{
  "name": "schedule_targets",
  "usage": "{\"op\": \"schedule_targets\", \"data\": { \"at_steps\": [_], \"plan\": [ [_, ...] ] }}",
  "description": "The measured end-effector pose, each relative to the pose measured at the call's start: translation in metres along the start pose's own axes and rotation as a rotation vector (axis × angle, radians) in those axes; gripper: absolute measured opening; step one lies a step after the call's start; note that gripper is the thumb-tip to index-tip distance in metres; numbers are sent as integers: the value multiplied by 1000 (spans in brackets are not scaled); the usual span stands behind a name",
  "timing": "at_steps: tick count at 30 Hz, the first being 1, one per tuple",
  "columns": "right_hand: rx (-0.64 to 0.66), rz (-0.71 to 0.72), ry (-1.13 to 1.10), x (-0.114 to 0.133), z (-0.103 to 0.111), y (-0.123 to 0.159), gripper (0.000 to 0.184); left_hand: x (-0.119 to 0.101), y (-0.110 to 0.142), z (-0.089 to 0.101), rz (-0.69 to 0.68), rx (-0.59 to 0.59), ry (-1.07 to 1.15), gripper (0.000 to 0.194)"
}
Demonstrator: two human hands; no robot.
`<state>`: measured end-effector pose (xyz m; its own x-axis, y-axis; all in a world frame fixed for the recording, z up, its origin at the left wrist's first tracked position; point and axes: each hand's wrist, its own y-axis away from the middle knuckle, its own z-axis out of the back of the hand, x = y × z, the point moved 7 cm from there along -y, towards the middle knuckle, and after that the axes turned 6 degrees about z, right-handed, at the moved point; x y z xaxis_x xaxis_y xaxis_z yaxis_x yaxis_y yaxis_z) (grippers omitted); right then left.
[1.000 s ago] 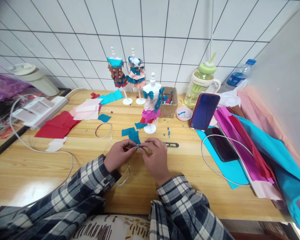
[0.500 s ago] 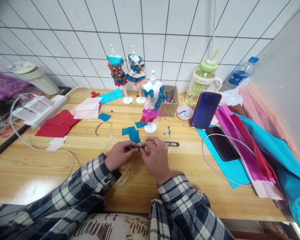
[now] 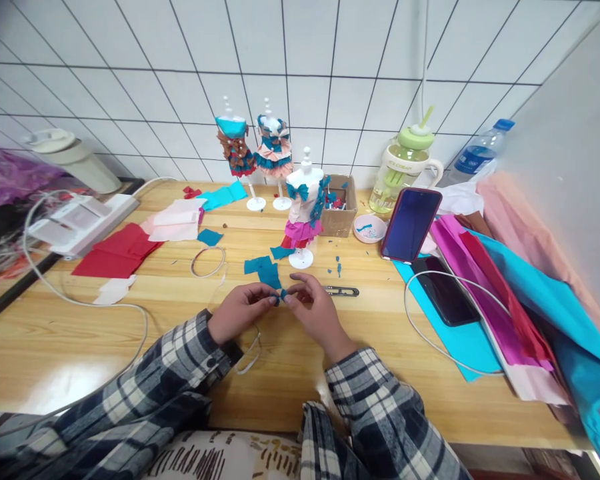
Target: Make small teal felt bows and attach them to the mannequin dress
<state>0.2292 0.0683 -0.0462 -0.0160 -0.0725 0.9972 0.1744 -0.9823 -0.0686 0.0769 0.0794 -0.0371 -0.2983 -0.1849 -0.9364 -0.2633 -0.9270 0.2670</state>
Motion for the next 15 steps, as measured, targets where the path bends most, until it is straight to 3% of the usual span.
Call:
{"op": "schedule_targets", "data": {
  "at_steps": [4,9,15],
  "plan": [
    [-12,-22,83,-3,-2,0,43,-1,1,-1,-23,8,-40,18],
    [2,10,154,2,-4,0,38,-8,5,-3,-51,19,-141,31],
    [43,118,236,11,-7,2,39,-7,3,0,-45,-23,-174,20]
  ]
}}
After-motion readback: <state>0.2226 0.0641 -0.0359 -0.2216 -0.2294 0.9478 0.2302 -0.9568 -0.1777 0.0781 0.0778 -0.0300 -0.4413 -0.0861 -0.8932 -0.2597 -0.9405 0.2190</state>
